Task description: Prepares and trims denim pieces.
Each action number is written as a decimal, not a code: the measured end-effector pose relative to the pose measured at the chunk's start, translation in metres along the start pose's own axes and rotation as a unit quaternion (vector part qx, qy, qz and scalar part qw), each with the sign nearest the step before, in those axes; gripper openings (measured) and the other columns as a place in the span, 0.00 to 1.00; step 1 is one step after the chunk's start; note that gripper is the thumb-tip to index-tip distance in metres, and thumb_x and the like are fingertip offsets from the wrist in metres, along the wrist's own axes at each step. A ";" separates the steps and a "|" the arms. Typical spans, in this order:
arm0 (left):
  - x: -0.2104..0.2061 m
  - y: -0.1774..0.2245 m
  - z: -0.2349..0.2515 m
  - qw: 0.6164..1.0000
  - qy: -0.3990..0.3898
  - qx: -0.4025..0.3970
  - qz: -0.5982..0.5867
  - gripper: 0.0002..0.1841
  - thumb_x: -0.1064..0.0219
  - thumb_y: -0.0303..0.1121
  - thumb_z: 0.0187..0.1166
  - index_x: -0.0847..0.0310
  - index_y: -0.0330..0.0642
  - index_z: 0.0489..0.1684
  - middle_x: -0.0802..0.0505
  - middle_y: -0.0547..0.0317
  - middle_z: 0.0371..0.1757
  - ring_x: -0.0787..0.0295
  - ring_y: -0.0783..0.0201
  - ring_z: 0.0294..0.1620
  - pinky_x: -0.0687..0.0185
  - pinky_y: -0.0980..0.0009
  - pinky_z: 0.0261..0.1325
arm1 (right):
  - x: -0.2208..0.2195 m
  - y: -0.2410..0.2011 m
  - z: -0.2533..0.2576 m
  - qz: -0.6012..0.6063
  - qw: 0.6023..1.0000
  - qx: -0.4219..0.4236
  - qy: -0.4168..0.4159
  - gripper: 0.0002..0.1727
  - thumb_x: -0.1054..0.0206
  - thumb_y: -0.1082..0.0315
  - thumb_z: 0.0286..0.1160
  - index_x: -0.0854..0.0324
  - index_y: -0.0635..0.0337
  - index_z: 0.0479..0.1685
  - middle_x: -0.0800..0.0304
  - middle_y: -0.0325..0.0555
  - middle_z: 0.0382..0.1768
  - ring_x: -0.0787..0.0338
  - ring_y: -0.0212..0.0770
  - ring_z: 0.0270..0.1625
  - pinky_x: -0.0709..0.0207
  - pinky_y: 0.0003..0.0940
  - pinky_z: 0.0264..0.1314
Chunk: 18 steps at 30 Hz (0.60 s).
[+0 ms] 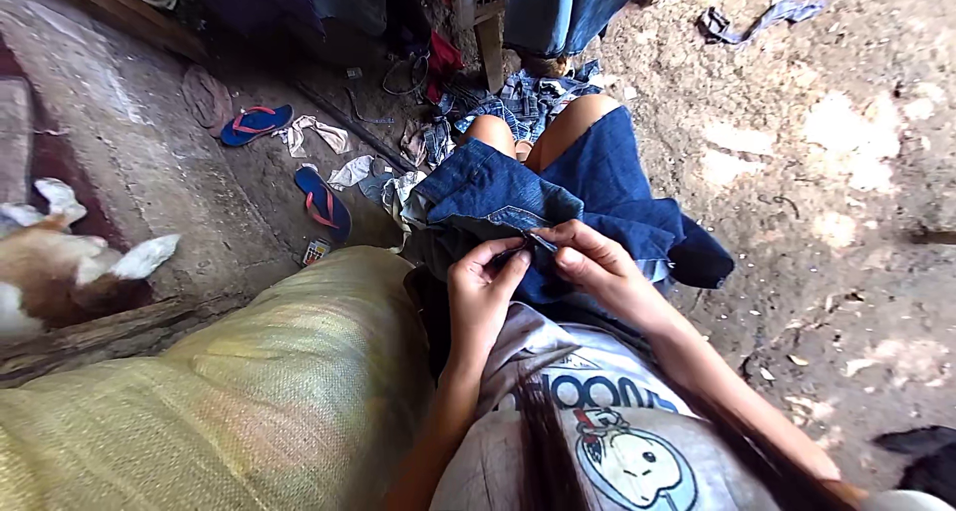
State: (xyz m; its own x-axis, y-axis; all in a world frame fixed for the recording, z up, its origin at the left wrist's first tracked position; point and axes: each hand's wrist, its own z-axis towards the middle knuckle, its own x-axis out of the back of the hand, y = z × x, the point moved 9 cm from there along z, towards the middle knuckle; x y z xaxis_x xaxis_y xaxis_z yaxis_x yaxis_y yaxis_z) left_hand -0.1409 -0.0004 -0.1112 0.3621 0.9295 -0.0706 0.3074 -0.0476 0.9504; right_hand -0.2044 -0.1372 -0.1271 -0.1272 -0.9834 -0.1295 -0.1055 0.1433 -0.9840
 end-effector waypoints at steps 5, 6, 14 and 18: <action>-0.003 0.012 -0.003 0.998 -0.013 -0.030 0.060 0.10 0.27 0.17 0.69 0.10 0.32 0.47 0.04 0.60 0.41 0.07 0.75 0.42 0.09 0.75 0.53 | -0.002 -0.022 -0.008 -0.244 0.963 0.107 0.042 0.26 0.43 0.49 0.89 0.20 0.65 0.65 0.09 0.47 0.44 0.13 0.27 0.41 0.19 0.23 0.48; -0.004 0.012 -0.004 0.999 -0.014 -0.023 0.044 0.10 0.28 0.16 0.69 0.10 0.32 0.46 0.04 0.61 0.40 0.07 0.76 0.42 0.10 0.76 0.53 | -0.003 -0.024 -0.009 -0.262 0.957 0.116 0.045 0.27 0.43 0.48 0.89 0.21 0.64 0.68 0.09 0.49 0.44 0.13 0.30 0.40 0.19 0.25 0.46; -0.012 0.011 -0.014 0.998 -0.020 -0.009 -0.065 0.10 0.34 0.15 0.70 0.09 0.35 0.41 0.04 0.65 0.41 0.08 0.76 0.43 0.10 0.74 0.53 | -0.003 -0.033 -0.019 -0.289 0.933 0.190 0.102 0.29 0.44 0.47 0.89 0.20 0.62 0.72 0.12 0.53 0.38 0.16 0.32 0.36 0.23 0.21 0.42; -0.014 0.009 -0.015 0.998 0.002 -0.058 -0.026 0.07 0.33 0.15 0.69 0.10 0.33 0.36 0.05 0.64 0.39 0.09 0.78 0.42 0.11 0.77 0.50 | -0.008 -0.034 -0.010 -0.257 0.941 0.184 0.123 0.25 0.42 0.51 0.89 0.20 0.67 0.62 0.09 0.52 0.44 0.11 0.28 0.45 0.20 0.19 0.52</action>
State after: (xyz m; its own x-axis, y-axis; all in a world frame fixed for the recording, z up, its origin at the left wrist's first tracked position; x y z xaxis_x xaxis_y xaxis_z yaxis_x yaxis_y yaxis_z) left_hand -0.1561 -0.0081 -0.0972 0.3452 0.9309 -0.1194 0.2211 0.0430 0.9743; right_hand -0.2096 -0.1326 -0.0917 -0.3824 -0.8498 0.3629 0.1275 -0.4375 -0.8901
